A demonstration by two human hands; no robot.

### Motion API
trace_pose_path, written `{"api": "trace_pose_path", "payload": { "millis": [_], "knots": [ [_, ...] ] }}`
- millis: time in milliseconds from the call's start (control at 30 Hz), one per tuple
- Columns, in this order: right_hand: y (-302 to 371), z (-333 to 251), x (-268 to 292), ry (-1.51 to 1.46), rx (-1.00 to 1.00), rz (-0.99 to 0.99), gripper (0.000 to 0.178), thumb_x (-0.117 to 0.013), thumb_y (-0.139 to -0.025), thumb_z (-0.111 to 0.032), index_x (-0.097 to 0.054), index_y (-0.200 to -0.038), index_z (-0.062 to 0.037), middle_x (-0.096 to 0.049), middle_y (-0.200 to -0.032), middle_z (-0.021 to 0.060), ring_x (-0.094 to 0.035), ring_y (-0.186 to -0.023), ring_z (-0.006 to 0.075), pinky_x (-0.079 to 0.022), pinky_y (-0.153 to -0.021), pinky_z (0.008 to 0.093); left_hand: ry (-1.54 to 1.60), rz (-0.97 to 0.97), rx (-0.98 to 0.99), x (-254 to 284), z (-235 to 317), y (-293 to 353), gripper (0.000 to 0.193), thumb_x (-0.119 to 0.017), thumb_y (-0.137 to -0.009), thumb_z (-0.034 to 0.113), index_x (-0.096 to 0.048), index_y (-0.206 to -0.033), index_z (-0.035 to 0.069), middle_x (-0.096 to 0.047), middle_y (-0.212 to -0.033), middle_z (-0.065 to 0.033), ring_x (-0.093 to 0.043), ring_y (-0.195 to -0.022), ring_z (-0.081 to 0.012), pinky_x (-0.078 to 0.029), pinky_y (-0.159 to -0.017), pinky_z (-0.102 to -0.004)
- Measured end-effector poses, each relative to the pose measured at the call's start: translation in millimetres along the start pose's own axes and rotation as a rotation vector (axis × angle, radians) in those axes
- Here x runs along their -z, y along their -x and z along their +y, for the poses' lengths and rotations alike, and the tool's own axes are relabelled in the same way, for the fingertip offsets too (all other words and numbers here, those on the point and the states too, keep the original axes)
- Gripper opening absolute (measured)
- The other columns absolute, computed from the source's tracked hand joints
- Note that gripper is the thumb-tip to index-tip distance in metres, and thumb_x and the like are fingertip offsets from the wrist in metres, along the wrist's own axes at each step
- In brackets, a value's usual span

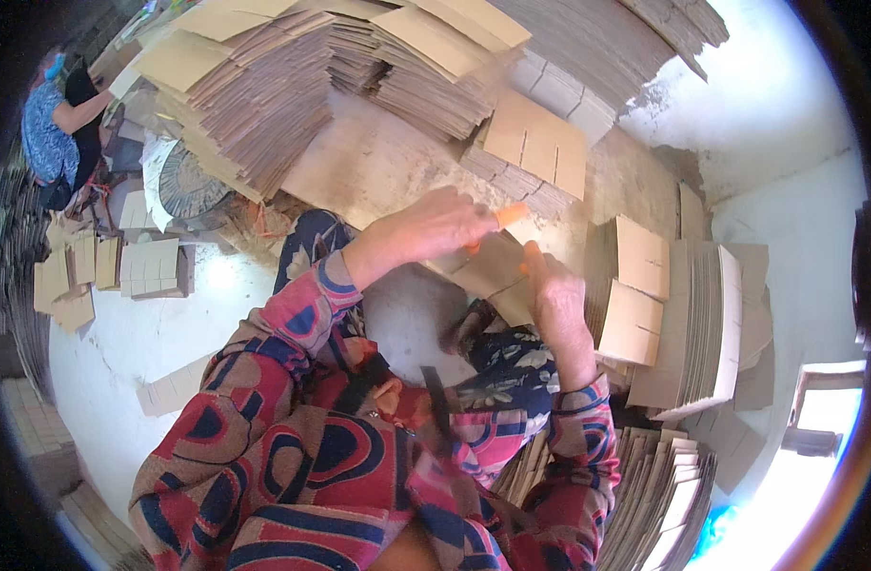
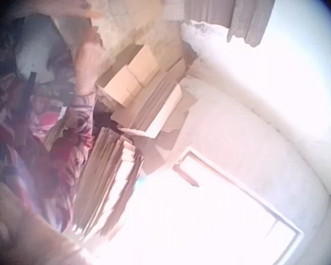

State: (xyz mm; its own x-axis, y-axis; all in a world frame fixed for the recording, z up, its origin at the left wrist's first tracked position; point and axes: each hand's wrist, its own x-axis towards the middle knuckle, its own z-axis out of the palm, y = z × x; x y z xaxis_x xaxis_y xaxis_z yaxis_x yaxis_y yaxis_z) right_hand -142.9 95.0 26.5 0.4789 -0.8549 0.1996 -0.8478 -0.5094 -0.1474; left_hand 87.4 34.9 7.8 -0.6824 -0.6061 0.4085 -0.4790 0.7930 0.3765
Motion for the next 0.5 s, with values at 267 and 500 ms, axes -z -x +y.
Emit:
{"api": "trace_pose_path", "payload": {
  "millis": [267, 500],
  "knots": [
    [6.3, -20.7, 31.9, 0.183, 0.130, 0.311, 0.033, -0.057, -0.079, -0.004, -0.061, -0.112, -0.0036, -0.065, -0.102, 0.0142, -0.064, -0.099, 0.0306, -0.051, -0.084, 0.0447, -0.176, -0.396, -0.056, 51.5, 29.3, -15.5, 0.048, -0.054, -0.085, 0.010, -0.053, -0.133, 0.014, -0.063, -0.099, -0.0090, -0.061, -0.088, -0.0218, -0.049, -0.062, -0.0352],
    [32.1, -14.5, 21.6, 0.353, -0.033, 0.674, 0.056, -0.067, -0.085, -0.006, -0.043, -0.135, -0.0034, -0.052, -0.136, 0.0177, -0.046, -0.132, 0.0331, -0.026, -0.113, 0.0576, -0.677, 0.414, -0.080, 94.4, 12.1, -46.1, 0.053, -0.060, -0.077, -0.001, -0.055, -0.130, 0.007, -0.060, -0.119, -0.0153, -0.059, -0.091, -0.0266, -0.056, -0.060, -0.0300]
  ]
}}
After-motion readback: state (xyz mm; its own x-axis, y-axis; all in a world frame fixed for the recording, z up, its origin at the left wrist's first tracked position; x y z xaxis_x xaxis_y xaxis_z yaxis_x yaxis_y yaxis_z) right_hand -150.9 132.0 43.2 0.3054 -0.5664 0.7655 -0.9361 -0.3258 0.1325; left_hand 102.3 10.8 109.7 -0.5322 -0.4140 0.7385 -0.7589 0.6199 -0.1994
